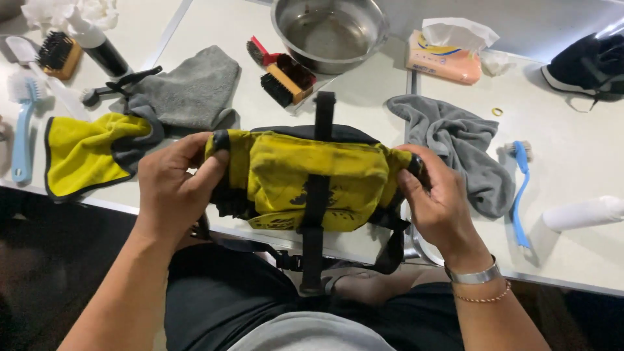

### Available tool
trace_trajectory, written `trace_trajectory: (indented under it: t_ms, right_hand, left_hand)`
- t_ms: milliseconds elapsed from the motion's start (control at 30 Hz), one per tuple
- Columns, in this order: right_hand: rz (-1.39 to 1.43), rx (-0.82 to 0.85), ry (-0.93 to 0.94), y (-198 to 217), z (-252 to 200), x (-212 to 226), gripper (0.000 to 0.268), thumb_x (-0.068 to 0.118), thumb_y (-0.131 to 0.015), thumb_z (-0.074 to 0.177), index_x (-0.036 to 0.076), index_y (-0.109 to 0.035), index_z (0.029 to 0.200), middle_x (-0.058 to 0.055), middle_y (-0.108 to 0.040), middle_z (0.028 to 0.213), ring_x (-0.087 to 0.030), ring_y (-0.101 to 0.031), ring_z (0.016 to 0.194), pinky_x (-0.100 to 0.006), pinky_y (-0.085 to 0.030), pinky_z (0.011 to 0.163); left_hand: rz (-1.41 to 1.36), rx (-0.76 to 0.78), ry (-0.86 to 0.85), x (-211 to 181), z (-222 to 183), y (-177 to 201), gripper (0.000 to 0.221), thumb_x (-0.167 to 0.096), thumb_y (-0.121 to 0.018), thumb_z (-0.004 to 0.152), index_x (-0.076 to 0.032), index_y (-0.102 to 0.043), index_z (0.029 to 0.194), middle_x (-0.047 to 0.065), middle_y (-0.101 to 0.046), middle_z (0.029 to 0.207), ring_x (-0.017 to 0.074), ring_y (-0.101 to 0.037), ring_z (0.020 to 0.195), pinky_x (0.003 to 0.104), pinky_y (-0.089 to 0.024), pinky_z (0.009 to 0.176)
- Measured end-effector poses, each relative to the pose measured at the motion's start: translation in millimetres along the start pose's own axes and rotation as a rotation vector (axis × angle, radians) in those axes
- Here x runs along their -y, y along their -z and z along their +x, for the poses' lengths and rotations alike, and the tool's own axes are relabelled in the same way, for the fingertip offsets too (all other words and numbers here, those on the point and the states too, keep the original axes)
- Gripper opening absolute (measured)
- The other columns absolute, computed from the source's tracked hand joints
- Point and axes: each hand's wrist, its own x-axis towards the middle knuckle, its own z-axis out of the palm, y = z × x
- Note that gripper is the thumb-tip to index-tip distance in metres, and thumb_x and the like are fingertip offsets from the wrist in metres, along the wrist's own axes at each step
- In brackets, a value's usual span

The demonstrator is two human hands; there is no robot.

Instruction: Cleaning a yellow and black waist bag using a toothbrush, cleaning solution, and a cloth on a workbench.

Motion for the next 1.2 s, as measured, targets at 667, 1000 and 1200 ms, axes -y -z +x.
trace_trajectory:
  t_ms: [667, 1000, 1200]
  right_hand:
    - [0.544, 0.027, -0.291, -24, 56, -53, 0.021, 0.025, -0.062, 0.103, 0.007, -0.071, 0.096, -0.004, -0.057, 0.068, -0.014, -0.055, 0.064, -0.028, -0.050, 0.057]
    - [0.598, 0.048, -0.309, -25, 39, -78, 0.038, 0.042, -0.060, 0.102, 0.004, -0.060, 0.109, -0.004, -0.059, 0.089, -0.016, -0.060, 0.078, -0.023, -0.051, 0.062]
    - [0.528, 0.013, -0.310, -29, 32, -81, 0.036, 0.047, -0.056, 0.104, 0.017, -0.049, 0.085, 0.005, -0.044, 0.074, -0.010, -0.044, 0.060, -0.019, -0.035, 0.048]
  left_hand:
    - [-0.410, 0.192, 0.559, 51, 38, -49, 0.037, -0.035, -0.062, 0.105, -0.009, -0.077, 0.083, 0.011, -0.063, 0.065, 0.0196, -0.057, 0.064, 0.036, -0.051, 0.060]
    - [-0.703, 0.326, 0.450, 15, 28, -26, 0.040, -0.043, -0.050, 0.104, -0.017, -0.055, 0.075, -0.005, -0.058, 0.076, 0.0090, -0.056, 0.070, 0.022, -0.044, 0.062]
    - [-0.717, 0.324, 0.475, 14, 26, -25, 0.042, -0.044, -0.051, 0.103, -0.014, -0.057, 0.074, -0.005, -0.058, 0.074, 0.0083, -0.054, 0.067, 0.022, -0.042, 0.059]
